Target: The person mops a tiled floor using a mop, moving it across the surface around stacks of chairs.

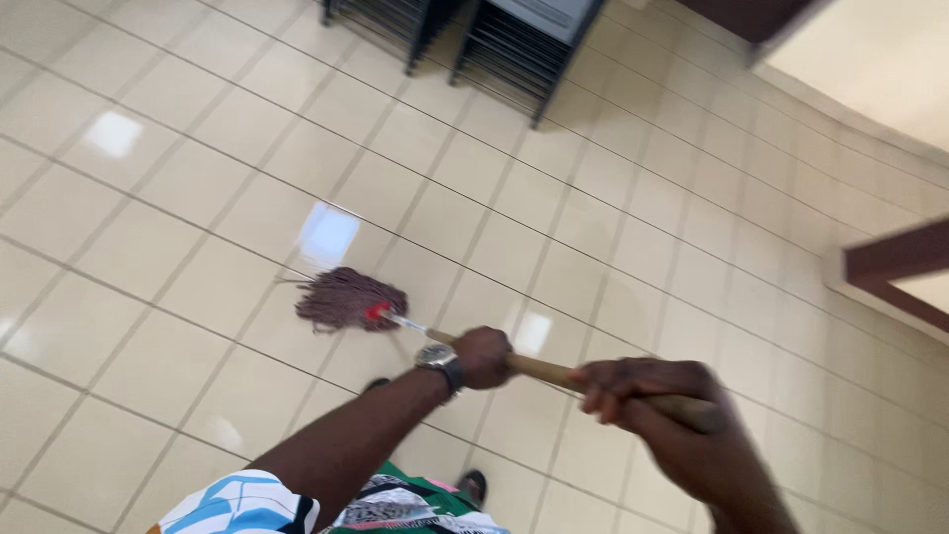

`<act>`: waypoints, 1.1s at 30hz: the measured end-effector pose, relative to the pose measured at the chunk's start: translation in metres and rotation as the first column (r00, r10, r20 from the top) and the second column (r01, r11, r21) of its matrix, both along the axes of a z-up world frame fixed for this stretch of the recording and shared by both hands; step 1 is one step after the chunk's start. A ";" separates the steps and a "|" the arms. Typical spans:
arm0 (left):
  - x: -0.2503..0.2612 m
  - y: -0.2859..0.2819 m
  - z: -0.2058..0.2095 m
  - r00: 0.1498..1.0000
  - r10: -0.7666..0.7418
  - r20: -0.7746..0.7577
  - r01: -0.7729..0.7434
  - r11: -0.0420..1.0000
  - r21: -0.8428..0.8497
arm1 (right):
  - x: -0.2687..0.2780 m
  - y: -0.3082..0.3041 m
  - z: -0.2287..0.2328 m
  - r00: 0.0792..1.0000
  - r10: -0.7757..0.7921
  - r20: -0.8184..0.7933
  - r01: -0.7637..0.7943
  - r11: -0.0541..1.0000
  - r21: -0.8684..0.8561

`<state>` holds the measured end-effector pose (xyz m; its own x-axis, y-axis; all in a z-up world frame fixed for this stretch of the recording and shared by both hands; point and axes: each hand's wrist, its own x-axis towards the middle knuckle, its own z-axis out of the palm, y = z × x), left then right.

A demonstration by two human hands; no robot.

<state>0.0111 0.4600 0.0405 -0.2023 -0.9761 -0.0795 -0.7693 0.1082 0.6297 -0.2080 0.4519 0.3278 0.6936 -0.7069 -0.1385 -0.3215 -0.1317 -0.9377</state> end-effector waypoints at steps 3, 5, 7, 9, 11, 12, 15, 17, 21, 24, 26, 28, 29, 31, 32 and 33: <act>-0.137 0.009 0.013 0.982 -0.119 -0.145 0.128 0.990 0.057 | -0.113 0.030 0.020 0.979 -0.123 -0.164 0.129 0.991 0.022; -0.215 0.041 0.014 0.949 -0.174 -0.262 0.170 0.985 -0.036 | -0.174 0.048 0.023 0.945 -0.005 -0.326 0.001 1.000 -0.015; -0.266 0.067 0.009 0.902 -0.214 -0.376 0.226 0.974 -0.011 | -0.205 0.066 0.001 0.861 0.178 -0.476 -0.260 0.959 -0.113; -0.304 0.081 0.002 0.857 -0.203 -0.474 0.269 0.960 0.074 | -0.215 0.082 -0.024 0.801 0.201 -0.564 -0.298 0.951 -0.084; -0.328 0.084 -0.006 0.830 -0.196 -0.523 0.297 0.948 0.115 | -0.214 0.104 -0.045 0.928 0.047 -0.369 -0.089 0.991 -0.096; -0.335 0.088 -0.008 0.818 -0.211 -0.535 0.301 0.950 0.085 | -0.210 0.122 -0.055 0.996 -0.062 -0.068 0.048 0.981 -0.188; -0.339 0.089 0.000 0.803 -0.215 -0.556 0.298 0.952 0.063 | -0.227 0.107 -0.047 0.985 0.032 0.167 -0.007 0.989 -0.150; -0.325 0.092 0.019 0.819 -0.159 -0.551 0.283 0.948 0.148 | -0.234 0.102 -0.036 0.988 0.094 0.124 -0.082 0.992 -0.096; -0.261 0.113 0.061 0.901 -0.096 -0.423 0.173 0.974 0.148 | -0.200 0.122 -0.025 0.997 0.019 0.070 0.002 0.956 -0.295; -0.185 0.137 0.076 0.927 -0.035 -0.373 0.087 0.988 0.125 | -0.147 0.127 -0.012 0.973 0.200 0.116 -0.122 0.870 -0.478; -0.125 0.154 0.077 0.951 0.034 -0.309 0.007 0.991 0.133 | -0.095 0.136 -0.013 0.927 0.293 0.235 -0.161 0.875 -0.456; -0.062 0.165 0.064 0.959 0.142 -0.247 -0.113 0.985 0.131 | -0.040 0.141 -0.022 0.872 0.270 0.408 -0.134 0.934 -0.331; -0.031 0.171 0.054 0.957 0.194 -0.218 -0.171 0.978 0.121 | -0.010 0.139 -0.028 0.828 0.354 0.434 -0.234 0.922 -0.307; 0.033 0.188 0.027 0.949 0.279 -0.150 -0.289 0.956 -0.053 | 0.052 0.139 -0.042 0.715 0.500 0.489 -0.425 0.866 -0.264; 0.070 0.197 0.010 0.928 0.347 -0.139 -0.353 0.935 -0.023 | 0.079 0.152 -0.051 0.851 0.350 0.391 -0.331 0.936 -0.117; 0.107 0.203 -0.007 0.906 0.402 -0.133 -0.405 0.914 0.008 | 0.108 0.169 -0.061 0.951 0.187 0.248 -0.196 0.981 0.014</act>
<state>0.1186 0.6634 0.0336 0.2017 -0.9776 -0.0595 -0.6619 -0.1809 0.7274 -0.1004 0.6214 0.2670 0.8312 -0.5552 0.0284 -0.0540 -0.1315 -0.9898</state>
